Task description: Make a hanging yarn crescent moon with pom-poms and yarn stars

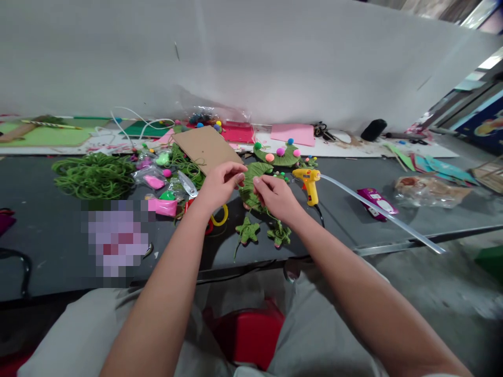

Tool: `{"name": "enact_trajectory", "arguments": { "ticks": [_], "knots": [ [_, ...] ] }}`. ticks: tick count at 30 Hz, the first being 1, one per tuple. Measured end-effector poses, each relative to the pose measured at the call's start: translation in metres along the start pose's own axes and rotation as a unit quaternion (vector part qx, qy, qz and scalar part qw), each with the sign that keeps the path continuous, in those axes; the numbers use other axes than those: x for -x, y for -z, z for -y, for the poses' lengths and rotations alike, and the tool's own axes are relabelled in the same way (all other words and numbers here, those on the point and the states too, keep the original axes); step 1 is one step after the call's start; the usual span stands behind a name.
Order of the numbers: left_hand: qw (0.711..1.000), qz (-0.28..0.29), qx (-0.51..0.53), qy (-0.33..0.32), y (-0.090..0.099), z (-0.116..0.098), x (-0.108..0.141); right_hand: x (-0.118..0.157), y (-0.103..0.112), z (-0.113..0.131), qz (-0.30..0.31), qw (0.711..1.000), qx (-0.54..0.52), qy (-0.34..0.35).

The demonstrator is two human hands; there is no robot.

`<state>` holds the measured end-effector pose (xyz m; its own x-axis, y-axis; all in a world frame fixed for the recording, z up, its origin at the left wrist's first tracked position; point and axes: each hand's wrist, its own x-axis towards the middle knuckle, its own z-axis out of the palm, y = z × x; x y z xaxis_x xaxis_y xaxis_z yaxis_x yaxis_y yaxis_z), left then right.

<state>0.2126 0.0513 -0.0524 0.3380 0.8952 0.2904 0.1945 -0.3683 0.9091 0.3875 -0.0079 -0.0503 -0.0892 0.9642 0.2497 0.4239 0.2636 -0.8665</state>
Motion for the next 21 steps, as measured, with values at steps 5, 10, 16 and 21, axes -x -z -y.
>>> {"name": "enact_trajectory", "arguments": {
  "ticks": [5, 10, 16, 21],
  "knots": [
    [1.0, -0.024, 0.013, -0.007, 0.002, 0.002, -0.001, -0.002, -0.003, -0.001, 0.016, 0.996, -0.073, -0.04],
    [0.999, -0.031, 0.031, 0.001, 0.005, 0.007, -0.009, 0.004, -0.006, 0.003, -0.046, 0.999, -0.022, 0.02],
    [0.999, 0.012, -0.038, -0.008, 0.001, 0.023, -0.022, 0.013, -0.009, 0.001, -0.069, 0.976, 0.19, 0.077],
    [0.994, 0.056, -0.088, -0.015, 0.004, 0.027, -0.034, 0.015, -0.013, -0.005, -0.075, 0.946, 0.292, 0.121]
  ]
}}
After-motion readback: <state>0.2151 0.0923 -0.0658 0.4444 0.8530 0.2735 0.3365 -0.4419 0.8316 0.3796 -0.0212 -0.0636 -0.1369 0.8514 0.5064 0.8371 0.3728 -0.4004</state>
